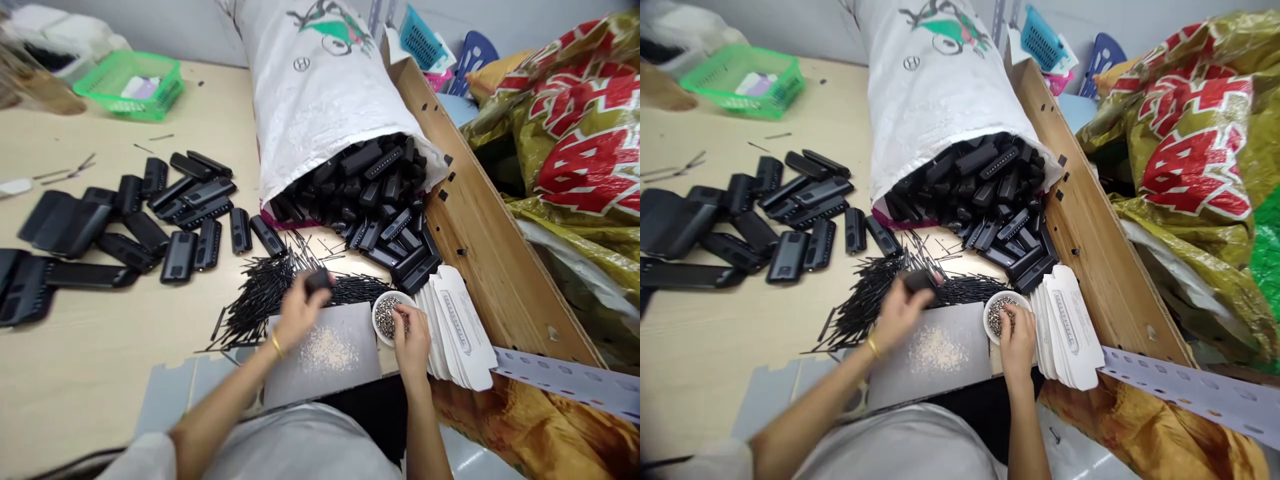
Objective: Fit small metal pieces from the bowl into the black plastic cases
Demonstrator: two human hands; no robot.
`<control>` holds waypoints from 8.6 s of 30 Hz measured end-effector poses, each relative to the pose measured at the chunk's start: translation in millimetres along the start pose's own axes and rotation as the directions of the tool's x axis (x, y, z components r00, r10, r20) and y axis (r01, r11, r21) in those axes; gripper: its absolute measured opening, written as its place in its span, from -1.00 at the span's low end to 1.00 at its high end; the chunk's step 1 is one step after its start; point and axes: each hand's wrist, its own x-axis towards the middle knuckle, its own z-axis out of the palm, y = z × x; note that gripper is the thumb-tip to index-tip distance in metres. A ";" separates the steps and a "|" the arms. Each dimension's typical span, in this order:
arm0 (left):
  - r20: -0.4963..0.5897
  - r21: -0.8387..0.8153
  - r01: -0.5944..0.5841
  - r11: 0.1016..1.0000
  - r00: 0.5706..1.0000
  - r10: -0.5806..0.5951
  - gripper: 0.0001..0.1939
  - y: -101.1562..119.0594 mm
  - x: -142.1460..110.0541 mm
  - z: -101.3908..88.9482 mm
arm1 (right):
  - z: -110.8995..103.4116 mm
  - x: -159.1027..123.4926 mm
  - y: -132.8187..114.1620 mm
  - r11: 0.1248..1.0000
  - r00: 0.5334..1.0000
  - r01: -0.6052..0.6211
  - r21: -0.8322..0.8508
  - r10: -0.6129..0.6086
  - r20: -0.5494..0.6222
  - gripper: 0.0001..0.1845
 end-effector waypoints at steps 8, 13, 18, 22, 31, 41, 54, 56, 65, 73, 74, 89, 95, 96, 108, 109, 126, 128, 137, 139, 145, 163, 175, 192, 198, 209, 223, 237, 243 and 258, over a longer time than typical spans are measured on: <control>-0.221 0.877 -0.071 0.475 0.818 0.532 -0.54 34.0 126.6 -68.0 | 13.3 3.8 26.0 0.933 0.981 0.121 -0.339 -0.060 0.186 -0.74; 0.385 0.798 -0.462 0.386 0.885 0.263 -0.61 -5.7 101.1 78.2 | 13.5 5.3 24.9 0.933 0.978 0.133 -0.334 -0.070 0.194 -0.80; 0.339 0.913 -0.339 0.225 0.940 0.039 -0.45 -25.5 97.8 144.6 | 8.2 5.6 21.0 0.970 0.976 0.110 -0.217 -0.064 0.209 -0.82; 0.398 0.851 -0.354 0.388 0.917 -0.037 -0.48 -23.0 113.3 104.3 | 7.3 5.4 17.2 0.965 0.966 0.106 -0.240 -0.043 0.255 -0.83; 0.229 0.131 -0.207 0.969 0.958 0.174 -0.53 -22.0 72.2 37.3 | 3.8 12.1 12.7 0.997 0.949 -0.065 -0.042 0.074 0.306 -0.85; 0.340 -0.505 0.641 0.578 0.763 -0.549 -0.84 -28.1 -10.3 37.9 | 16.2 -8.9 -28.8 0.674 0.923 -0.384 0.631 0.270 0.273 -0.80; 0.262 -0.562 0.619 0.549 0.762 -0.592 -0.88 -32.3 -20.2 26.8 | 41.3 -13.3 -47.7 0.655 0.941 -0.321 0.684 0.304 0.151 -0.81; 0.265 -0.565 0.619 0.545 0.762 -0.591 -0.87 -32.5 -21.0 26.7 | 43.9 -14.0 -48.9 0.656 0.934 -0.332 0.678 0.332 0.137 -0.81; 0.275 -0.565 0.589 0.578 0.795 -0.541 -0.87 -31.0 -26.0 23.1 | 38.1 -15.4 -47.8 0.882 0.994 -0.107 0.458 0.104 0.033 -0.84; 0.241 -0.585 0.489 0.647 0.867 -0.437 -0.64 -32.8 -33.8 27.6 | 49.1 -20.8 -45.2 0.851 0.996 -0.050 0.524 0.079 -0.033 -0.86; 0.235 -0.585 0.490 0.646 0.865 -0.443 -0.65 -33.0 -33.9 28.1 | 52.0 -22.6 -45.2 0.836 0.995 -0.037 0.548 0.083 -0.060 -0.87; 0.270 -0.564 0.489 0.666 0.871 -0.411 -0.62 -33.4 -36.6 23.4 | 39.8 -23.9 -44.8 0.915 1.000 0.022 0.402 -0.022 -0.004 -0.87; 0.279 -0.515 0.555 0.654 0.830 -0.484 -0.81 -31.6 -33.0 19.7 | 45.8 -33.1 -44.4 0.855 0.996 -0.092 0.511 0.073 0.057 -0.89; 0.280 -0.508 0.560 0.655 0.826 -0.489 -0.83 -30.4 -32.3 19.3 | 44.4 -33.7 -44.4 0.852 0.995 -0.092 0.515 0.065 0.069 -0.92; 0.263 -0.497 0.449 0.742 0.893 -0.364 -0.63 -32.6 -37.7 24.6 | 20.6 -19.4 -55.7 0.927 0.970 0.227 0.299 -0.243 0.019 -0.83; 0.252 -0.491 0.431 0.757 0.902 -0.351 -0.60 -32.9 -37.4 25.0 | 22.0 -19.7 -55.9 0.931 0.971 0.220 0.292 -0.237 0.023 -0.81; 0.268 -0.302 0.337 0.892 0.928 -0.259 -0.58 -33.5 -21.0 8.7 | -0.1 -0.6 -7.5 0.997 0.997 0.072 0.009 -0.072 -0.002 -0.83; 0.266 -0.267 0.350 0.898 0.922 -0.280 -0.58 -29.4 -12.8 3.5 | 6.0 3.0 4.7 0.987 0.994 0.090 -0.130 -0.081 0.071 -0.76; -0.274 0.344 0.050 0.938 0.960 0.049 -0.57 11.6 82.0 -80.0 | 16.9 6.9 29.2 0.942 0.979 0.128 -0.311 -0.069 0.192 -0.72; -0.354 0.703 0.010 0.711 0.872 0.338 -0.44 25.6 102.9 -95.3 | 16.8 6.8 29.4 0.946 0.980 0.126 -0.298 -0.071 0.188 -0.73; 0.273 0.854 -0.361 0.375 0.924 0.268 -0.66 8.8 110.2 14.3 | 12.0 5.0 22.6 0.994 0.995 -0.043 -0.102 0.051 0.081 -0.77; 0.303 0.900 -0.226 0.374 0.939 -0.162 -0.75 -11.4 93.6 100.9 | 14.1 -7.3 -11.6 0.861 0.965 -0.261 0.436 0.231 0.121 -0.79; 0.421 -0.281 0.578 0.766 0.792 -0.443 -0.44 -24.8 -17.9 5.0 | 27.9 -25.7 -42.6 0.887 0.984 -0.141 0.439 0.075 0.164 -0.87; 0.318 -0.479 0.667 0.571 0.738 -0.596 -0.86 -26.7 -35.2 13.6 | 45.6 -36.5 -56.2 0.915 1.000 0.015 0.403 -0.017 0.002 -0.91; 0.325 -0.495 0.645 0.583 0.759 -0.564 -0.87 -25.2 -44.1 14.8 | 54.1 -37.9 -54.7 0.816 0.990 -0.138 0.562 0.135 0.047 -0.90; 0.336 -0.515 0.621 0.591 0.781 -0.527 -0.81 -34.7 -41.4 20.1 | 50.2 -31.0 -50.6 0.819 0.988 -0.151 0.553 0.132 0.074 -0.89; 0.235 -0.556 0.614 0.560 0.762 -0.603 -0.88 -25.9 -37.2 23.8 | 41.8 -27.1 -59.2 0.329 0.853 -0.488 0.808 0.375 0.362 -0.80; 0.203 -0.560 0.614 0.556 0.753 -0.626 -0.84 -19.9 -39.5 28.0 | 41.6 -31.3 -58.2 0.852 0.992 -0.127 0.507 0.102 0.076 -0.95; 0.214 -0.550 0.584 0.597 0.789 -0.576 -0.88 -26.5 -42.6 28.3 | 41.7 -30.2 -58.1 0.932 0.997 0.069 0.355 -0.072 -0.006 -0.90; 0.406 0.236 -0.169 0.957 0.912 0.061 -0.70 -56.3 -55.4 12.1 | 4.3 -15.7 -11.8 0.996 0.994 0.070 0.064 -0.064 -0.092 -0.80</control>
